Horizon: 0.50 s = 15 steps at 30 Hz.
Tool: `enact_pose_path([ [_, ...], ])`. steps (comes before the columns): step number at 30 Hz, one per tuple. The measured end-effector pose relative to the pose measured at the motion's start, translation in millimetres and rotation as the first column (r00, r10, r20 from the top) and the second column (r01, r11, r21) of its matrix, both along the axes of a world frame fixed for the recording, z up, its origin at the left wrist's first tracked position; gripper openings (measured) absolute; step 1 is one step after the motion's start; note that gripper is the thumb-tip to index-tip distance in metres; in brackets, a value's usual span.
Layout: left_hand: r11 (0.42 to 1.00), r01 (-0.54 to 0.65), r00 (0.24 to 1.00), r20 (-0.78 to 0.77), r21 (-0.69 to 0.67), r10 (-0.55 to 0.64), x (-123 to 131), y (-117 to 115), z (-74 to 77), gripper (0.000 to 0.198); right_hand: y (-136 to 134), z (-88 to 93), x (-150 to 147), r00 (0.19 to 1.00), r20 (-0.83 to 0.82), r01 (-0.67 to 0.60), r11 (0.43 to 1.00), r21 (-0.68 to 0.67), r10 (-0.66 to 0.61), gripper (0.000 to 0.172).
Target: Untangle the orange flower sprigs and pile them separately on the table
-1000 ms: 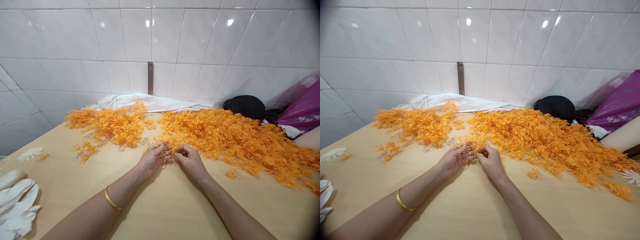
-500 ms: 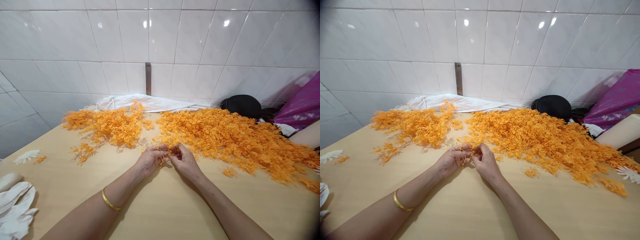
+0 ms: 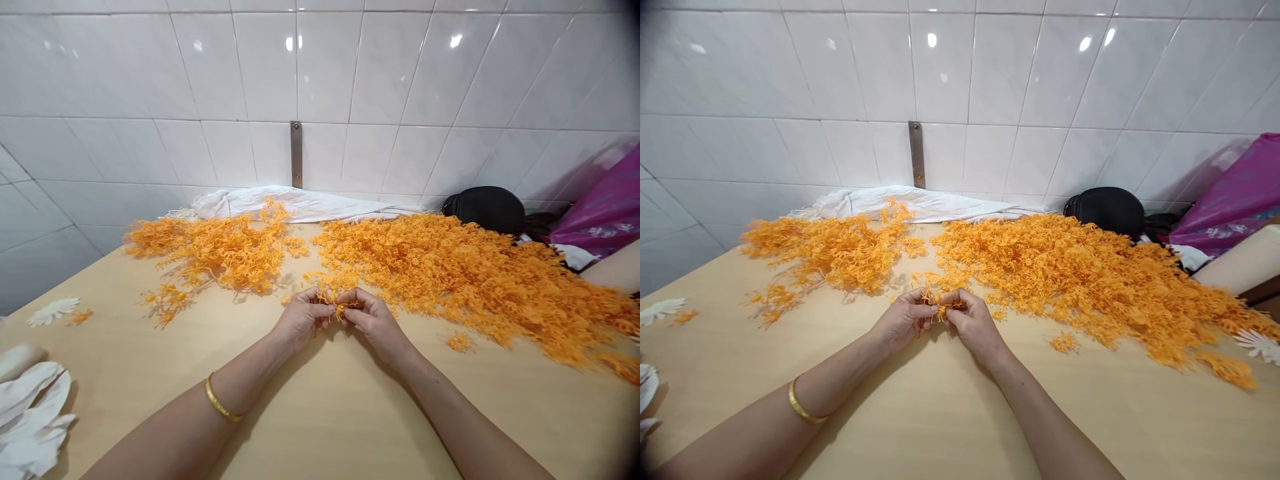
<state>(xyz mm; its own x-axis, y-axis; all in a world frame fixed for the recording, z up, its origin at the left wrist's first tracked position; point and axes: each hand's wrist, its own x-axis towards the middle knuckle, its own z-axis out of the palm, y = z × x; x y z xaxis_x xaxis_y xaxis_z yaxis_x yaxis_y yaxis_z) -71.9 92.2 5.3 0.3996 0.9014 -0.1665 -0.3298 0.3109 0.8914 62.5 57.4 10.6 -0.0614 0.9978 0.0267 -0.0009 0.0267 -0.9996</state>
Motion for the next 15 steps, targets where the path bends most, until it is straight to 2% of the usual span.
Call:
enact_pose_path([
  [3, 0.999, -0.048, 0.999, 0.008, 0.002, 0.048, 2, -2, -1.1, 0.012, -2, 3.9, 0, 0.998, -0.010, -0.056, 0.998, 0.020, 0.056, 0.017],
  [6, 0.998, -0.064, 0.998, 0.026, -0.009, 0.064, 3, -2, -2.9, 0.013, -2, 1.0, -2, 0.995, 0.071, -0.078, 0.995, 0.069, 0.073, 0.024],
  [10, 0.996, -0.030, 0.993, 0.113, -0.081, 0.039, 1, 1, -1.7, 0.008, 2, -7.5, -4, 0.987, 0.160, -0.021, 0.986, 0.168, -0.007, 0.018],
  [15, 0.965, -0.089, 0.967, 0.213, -0.246, 0.143, -2, 5, 3.2, 0.003, 2, -9.1, -3, 0.953, 0.249, 0.106, 0.961, 0.256, -0.172, 0.015],
])
